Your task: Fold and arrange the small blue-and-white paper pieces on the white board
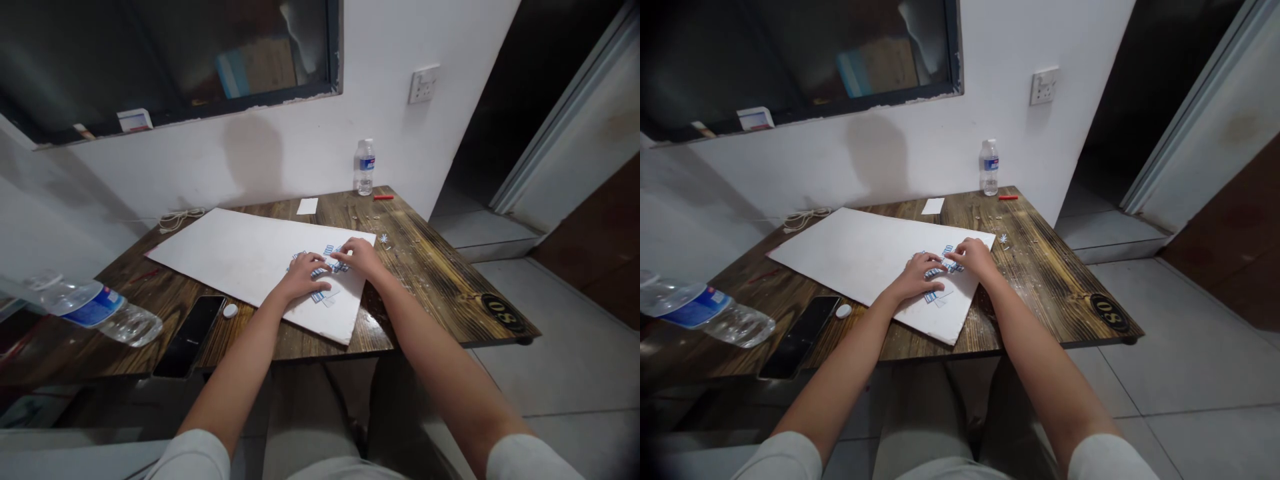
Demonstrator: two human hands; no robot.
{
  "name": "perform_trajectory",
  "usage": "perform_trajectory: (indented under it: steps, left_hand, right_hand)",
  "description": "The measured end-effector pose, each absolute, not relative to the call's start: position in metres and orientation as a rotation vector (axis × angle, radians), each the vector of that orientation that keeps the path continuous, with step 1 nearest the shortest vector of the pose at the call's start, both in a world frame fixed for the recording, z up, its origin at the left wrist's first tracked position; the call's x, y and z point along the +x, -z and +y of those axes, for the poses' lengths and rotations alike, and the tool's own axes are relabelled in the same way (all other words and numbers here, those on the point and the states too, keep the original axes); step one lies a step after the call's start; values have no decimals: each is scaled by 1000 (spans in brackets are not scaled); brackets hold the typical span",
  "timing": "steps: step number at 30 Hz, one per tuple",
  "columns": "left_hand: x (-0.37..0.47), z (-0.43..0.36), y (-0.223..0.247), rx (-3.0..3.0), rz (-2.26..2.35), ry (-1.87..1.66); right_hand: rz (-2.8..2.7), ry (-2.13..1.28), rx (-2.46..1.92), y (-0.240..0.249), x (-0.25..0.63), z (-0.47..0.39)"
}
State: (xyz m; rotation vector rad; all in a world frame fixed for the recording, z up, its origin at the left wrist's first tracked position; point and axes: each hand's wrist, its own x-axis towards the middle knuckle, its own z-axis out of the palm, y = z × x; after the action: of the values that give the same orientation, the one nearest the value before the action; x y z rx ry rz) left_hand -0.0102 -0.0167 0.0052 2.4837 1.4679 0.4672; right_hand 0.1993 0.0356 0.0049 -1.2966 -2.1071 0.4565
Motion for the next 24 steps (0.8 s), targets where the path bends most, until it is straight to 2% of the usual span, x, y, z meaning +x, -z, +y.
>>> perform_trajectory:
  steps: [4, 6, 11, 18, 24]
  left_hand:
    - [-9, -15, -4, 2417, 1692, -528]
    - [-8, -15, -5, 2385, 1762, -569]
    - [-9, -15, -9, 2292, 1736, -597]
    - [-14, -19, -9, 2387, 1562, -337]
    - [-15, -19, -10, 2407, 1543, -276]
  right_hand:
    - [-2328, -589, -869, 1, 194, 34]
    - [-2394, -574, -814, 4, 193, 32]
    - [-2464, -486, -1007, 7, 195, 31]
    - [-2375, -440, -1210, 5, 199, 35]
    - [-2426, -523, -1111, 1, 198, 28]
